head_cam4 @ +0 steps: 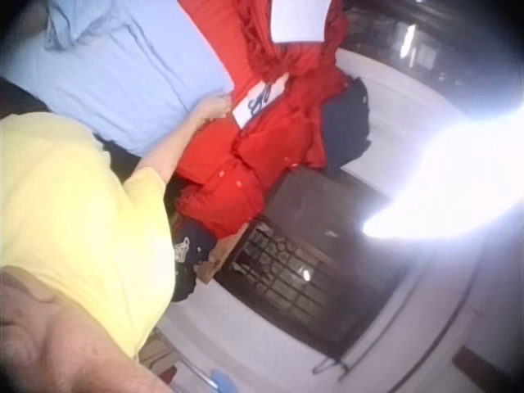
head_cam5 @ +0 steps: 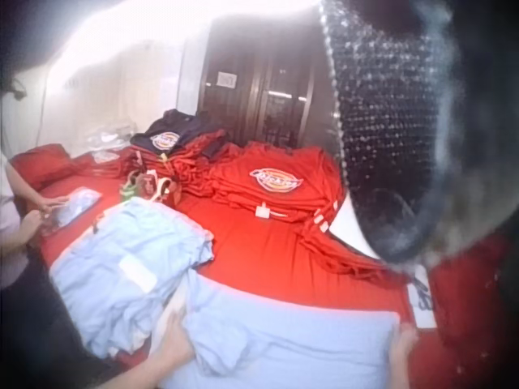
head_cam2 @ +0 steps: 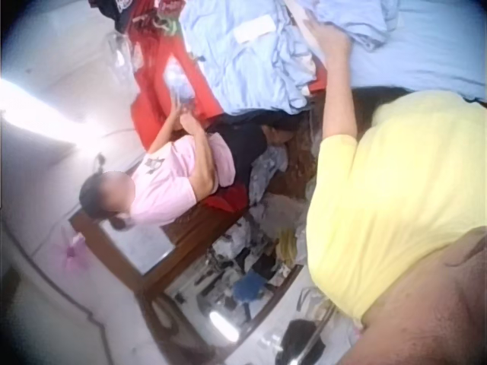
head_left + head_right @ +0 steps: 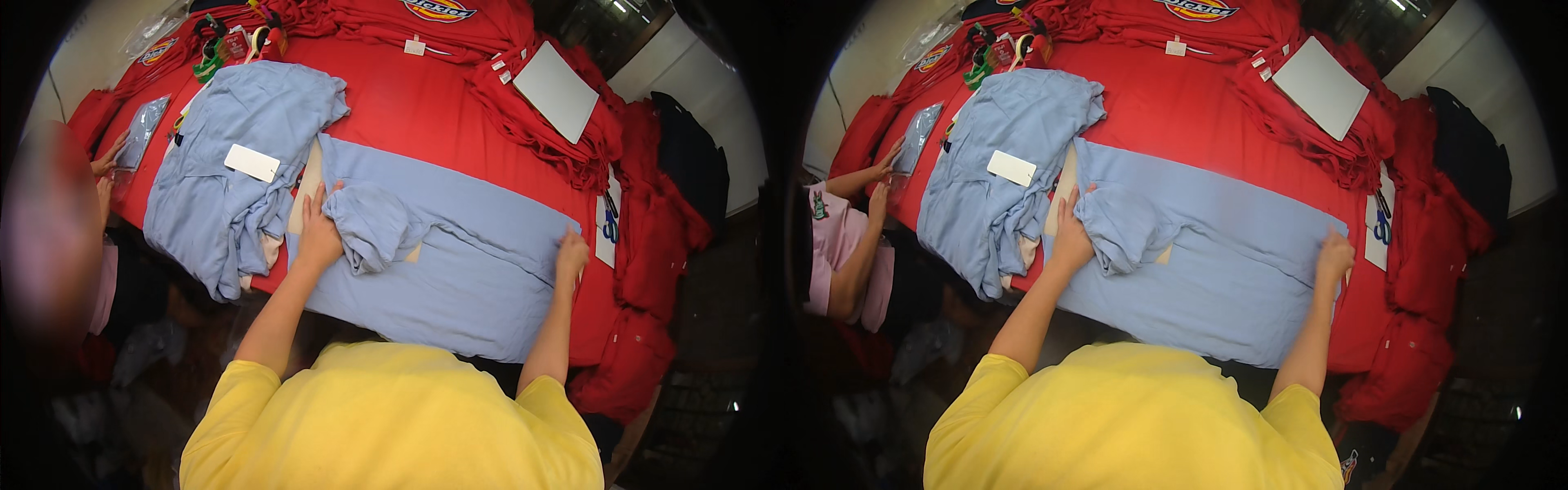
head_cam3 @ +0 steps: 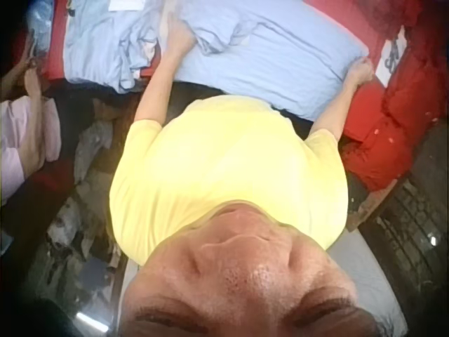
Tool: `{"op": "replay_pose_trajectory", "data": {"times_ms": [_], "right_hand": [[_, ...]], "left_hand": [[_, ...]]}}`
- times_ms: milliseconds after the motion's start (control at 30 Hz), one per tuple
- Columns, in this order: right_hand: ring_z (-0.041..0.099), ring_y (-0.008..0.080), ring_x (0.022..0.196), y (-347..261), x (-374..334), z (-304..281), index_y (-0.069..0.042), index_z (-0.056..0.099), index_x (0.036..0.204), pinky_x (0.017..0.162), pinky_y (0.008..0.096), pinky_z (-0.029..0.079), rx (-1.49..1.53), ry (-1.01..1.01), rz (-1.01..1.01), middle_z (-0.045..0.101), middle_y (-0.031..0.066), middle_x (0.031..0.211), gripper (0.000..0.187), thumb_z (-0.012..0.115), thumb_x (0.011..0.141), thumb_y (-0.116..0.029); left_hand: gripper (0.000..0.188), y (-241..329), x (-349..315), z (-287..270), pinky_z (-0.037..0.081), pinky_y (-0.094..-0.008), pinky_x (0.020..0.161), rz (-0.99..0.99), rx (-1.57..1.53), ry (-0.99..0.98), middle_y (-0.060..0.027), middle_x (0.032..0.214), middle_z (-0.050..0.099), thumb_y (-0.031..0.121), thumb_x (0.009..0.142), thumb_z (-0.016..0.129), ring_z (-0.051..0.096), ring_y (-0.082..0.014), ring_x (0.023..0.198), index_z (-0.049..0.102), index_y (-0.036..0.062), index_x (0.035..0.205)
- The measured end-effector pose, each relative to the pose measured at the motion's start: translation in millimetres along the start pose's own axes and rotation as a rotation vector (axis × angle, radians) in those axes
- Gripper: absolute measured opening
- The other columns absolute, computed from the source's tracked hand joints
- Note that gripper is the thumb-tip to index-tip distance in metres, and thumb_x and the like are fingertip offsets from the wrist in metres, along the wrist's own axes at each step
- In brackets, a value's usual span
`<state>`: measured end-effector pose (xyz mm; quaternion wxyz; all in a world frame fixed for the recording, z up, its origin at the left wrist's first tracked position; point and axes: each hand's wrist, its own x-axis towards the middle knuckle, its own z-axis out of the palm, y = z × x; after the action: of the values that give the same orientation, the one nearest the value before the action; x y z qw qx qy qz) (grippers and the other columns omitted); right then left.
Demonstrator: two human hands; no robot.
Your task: The person folds light blue shirts using a cardboard template on a table covered in red cloth.
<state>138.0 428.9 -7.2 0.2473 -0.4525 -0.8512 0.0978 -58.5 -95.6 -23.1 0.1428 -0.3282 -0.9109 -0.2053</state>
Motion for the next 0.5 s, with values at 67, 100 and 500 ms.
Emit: {"op": "replay_pose_trajectory", "data": {"times_ms": [67, 100, 500], "right_hand": [[0.054, 0.0326, 0.102, -98.0, -35.7, 9.6, -0.002, 0.06, 0.096, 0.089, 0.045, 0.039, 0.194, -0.112, -0.291, 0.06, 0.0136, 0.104, 0.029, 0.058, 0.09, -0.031], [0.052, 0.033, 0.108, -160.6, -67.4, 8.7, -0.002, 0.058, 0.105, 0.094, 0.0443, 0.038, 0.335, -0.221, -0.505, 0.057, 0.0148, 0.112, 0.03, 0.059, 0.089, -0.028], [0.058, 0.0326, 0.086, -302.5, -251.9, -129.0, -0.004, 0.055, 0.088, 0.081, 0.0421, 0.045, 0.519, -1.252, -1.345, 0.06, 0.0133, 0.089, 0.011, 0.059, 0.078, -0.004]], "left_hand": [[0.054, -1.1, -0.9, -6.4, 0.013, -0.0621, 0.113, 0.008, 0.048, -0.002, -0.0061, 0.153, 0.032, 0.03, 0.089, 0.052, 0.019, -0.0371, 0.144, 0.045, 0.0108, 0.139], [0.054, -1.3, -1.9, -7.8, 0.013, -0.0623, 0.113, 0.014, 0.068, 0.003, -0.0058, 0.153, 0.032, 0.029, 0.089, 0.051, 0.018, -0.0362, 0.144, 0.045, 0.0106, 0.139], [0.056, 1.3, -1.2, -7.8, 0.014, -0.0565, 0.115, -0.066, 0.119, -0.073, -0.0047, 0.149, 0.038, 0.012, 0.086, 0.049, 0.026, -0.0318, 0.142, 0.044, 0.0115, 0.141]]}}
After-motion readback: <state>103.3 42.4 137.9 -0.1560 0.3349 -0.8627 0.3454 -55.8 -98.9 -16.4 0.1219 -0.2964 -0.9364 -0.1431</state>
